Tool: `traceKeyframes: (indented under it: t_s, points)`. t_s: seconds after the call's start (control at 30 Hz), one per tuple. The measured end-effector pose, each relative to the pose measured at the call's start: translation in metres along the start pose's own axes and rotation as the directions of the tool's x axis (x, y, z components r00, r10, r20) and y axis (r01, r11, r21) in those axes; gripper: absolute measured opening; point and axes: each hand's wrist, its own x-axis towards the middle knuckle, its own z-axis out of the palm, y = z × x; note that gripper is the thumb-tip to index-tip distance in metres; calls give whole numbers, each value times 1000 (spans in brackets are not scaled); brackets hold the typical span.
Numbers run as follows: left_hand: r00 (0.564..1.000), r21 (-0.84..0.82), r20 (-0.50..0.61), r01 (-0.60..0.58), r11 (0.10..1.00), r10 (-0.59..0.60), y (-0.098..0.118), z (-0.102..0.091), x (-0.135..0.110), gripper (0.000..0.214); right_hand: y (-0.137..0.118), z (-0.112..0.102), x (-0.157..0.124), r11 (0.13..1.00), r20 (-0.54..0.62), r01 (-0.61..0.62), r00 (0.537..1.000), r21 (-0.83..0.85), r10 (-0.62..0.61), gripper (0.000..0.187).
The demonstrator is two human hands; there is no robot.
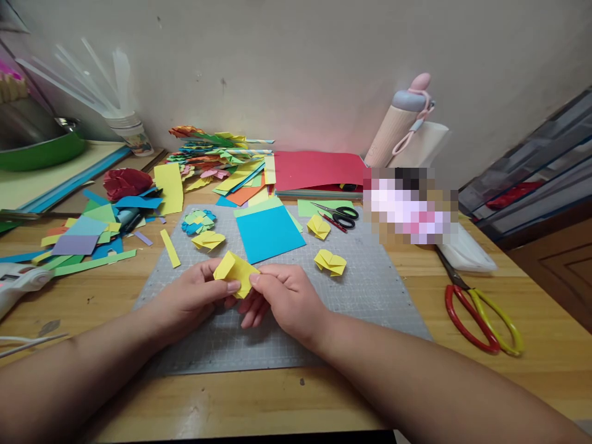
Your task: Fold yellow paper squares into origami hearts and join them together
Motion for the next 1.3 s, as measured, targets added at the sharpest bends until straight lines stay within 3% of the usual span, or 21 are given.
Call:
traceKeyframes:
  t_s: [0.27,0.6,0.77,0.97,1.1,1.3]
  points:
    - [999,4,16,37,999,-37,0,-2,0,8,0,-3,3,997,82,-24,997,77,18,35]
    - [996,73,-84,-33,997,39,-3,0,1,18,-3,0,6,987,-47,-27,999,-155,20,18]
    - [996,128,-85,1,992,9,-1,-1,0,23,-3,-2,6,964,7,-64,998,-258,68,17]
    - [982,155,-188,24,988,6,5,3,1,24,0,-4,6,944,-62,76,993,-320,-100,16]
    - [983,211,-181,34,977,5,6,3,1,25,0,-5,8,951,-86,100,988,-291,-130,15]
    - [993,73,-109,-41,997,49,3,3,1,31,-4,-5,12,997,-110,-54,993,-56,47,15]
